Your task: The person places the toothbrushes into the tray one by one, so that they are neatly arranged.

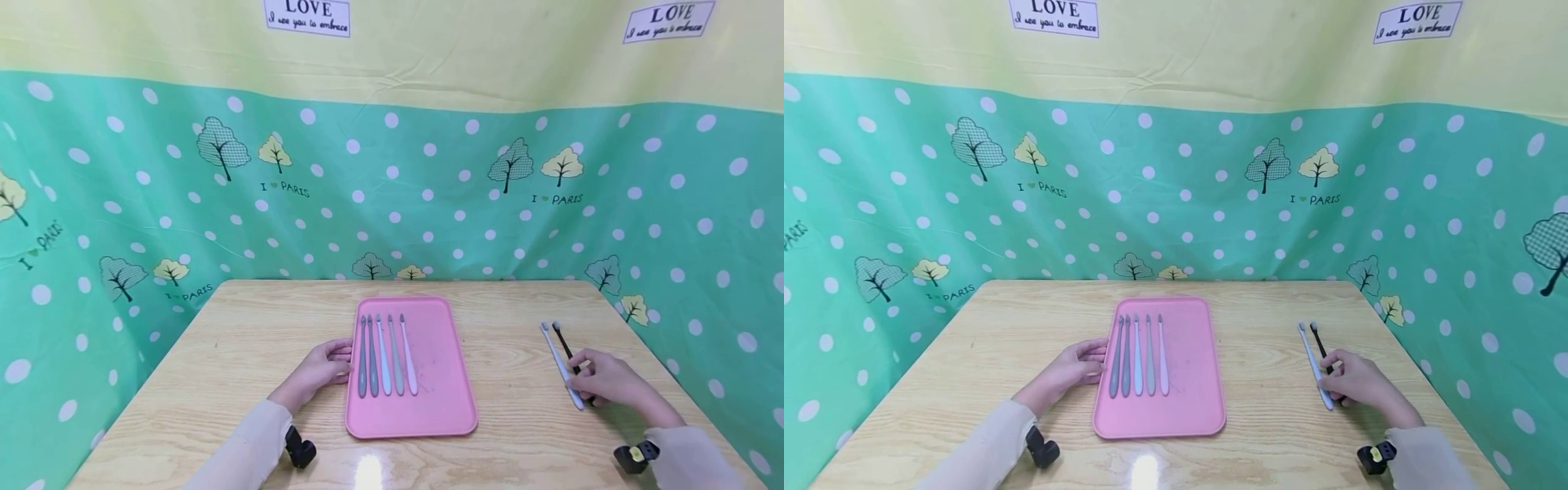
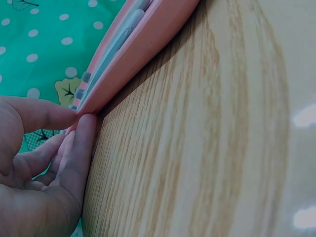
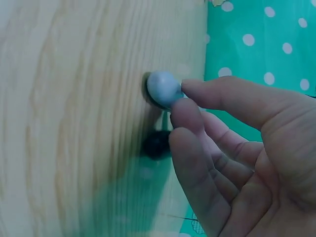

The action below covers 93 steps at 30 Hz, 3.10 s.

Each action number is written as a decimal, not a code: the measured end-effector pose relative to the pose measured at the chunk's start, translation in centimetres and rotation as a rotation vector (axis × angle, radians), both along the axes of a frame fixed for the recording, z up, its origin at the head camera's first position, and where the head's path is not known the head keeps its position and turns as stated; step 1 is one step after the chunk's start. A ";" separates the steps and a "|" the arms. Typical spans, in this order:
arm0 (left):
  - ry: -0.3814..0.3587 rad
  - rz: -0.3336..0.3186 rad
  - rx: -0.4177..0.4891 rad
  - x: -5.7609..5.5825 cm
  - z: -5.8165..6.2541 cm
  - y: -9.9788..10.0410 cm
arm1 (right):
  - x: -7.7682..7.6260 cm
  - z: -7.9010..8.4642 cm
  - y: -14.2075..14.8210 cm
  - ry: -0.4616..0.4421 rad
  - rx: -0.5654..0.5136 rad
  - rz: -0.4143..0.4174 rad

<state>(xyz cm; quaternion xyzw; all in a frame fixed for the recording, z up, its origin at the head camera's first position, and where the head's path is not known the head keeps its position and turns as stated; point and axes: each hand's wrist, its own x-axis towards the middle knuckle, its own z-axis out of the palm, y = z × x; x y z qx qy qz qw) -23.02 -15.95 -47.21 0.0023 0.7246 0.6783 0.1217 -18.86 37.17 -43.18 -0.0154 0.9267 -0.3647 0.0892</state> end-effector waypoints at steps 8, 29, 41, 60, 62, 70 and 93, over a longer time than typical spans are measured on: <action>0.003 -0.002 -0.008 0.0 0.0 -0.1 | -0.3 -0.4 -0.8 0.003 0.011 -0.003; -0.004 0.002 0.012 0.2 -0.1 0.0 | -0.5 -0.7 -1.8 -0.053 0.028 0.000; -0.015 0.020 -0.016 0.3 0.3 0.2 | -0.9 0.1 -2.7 -0.071 -0.073 0.080; -0.021 0.012 -0.024 0.0 0.6 0.1 | -2.1 0.2 -6.8 -0.106 -0.232 0.154; -0.024 0.015 -0.017 0.0 0.5 0.2 | -2.3 0.1 -7.5 -0.113 -0.245 0.163; -0.018 0.021 -0.011 -0.1 0.3 0.2 | -2.7 0.1 -9.9 -0.137 -0.287 0.196; -0.012 0.021 -0.011 -0.3 0.3 0.0 | -3.7 -0.7 -17.1 -0.183 -0.406 0.291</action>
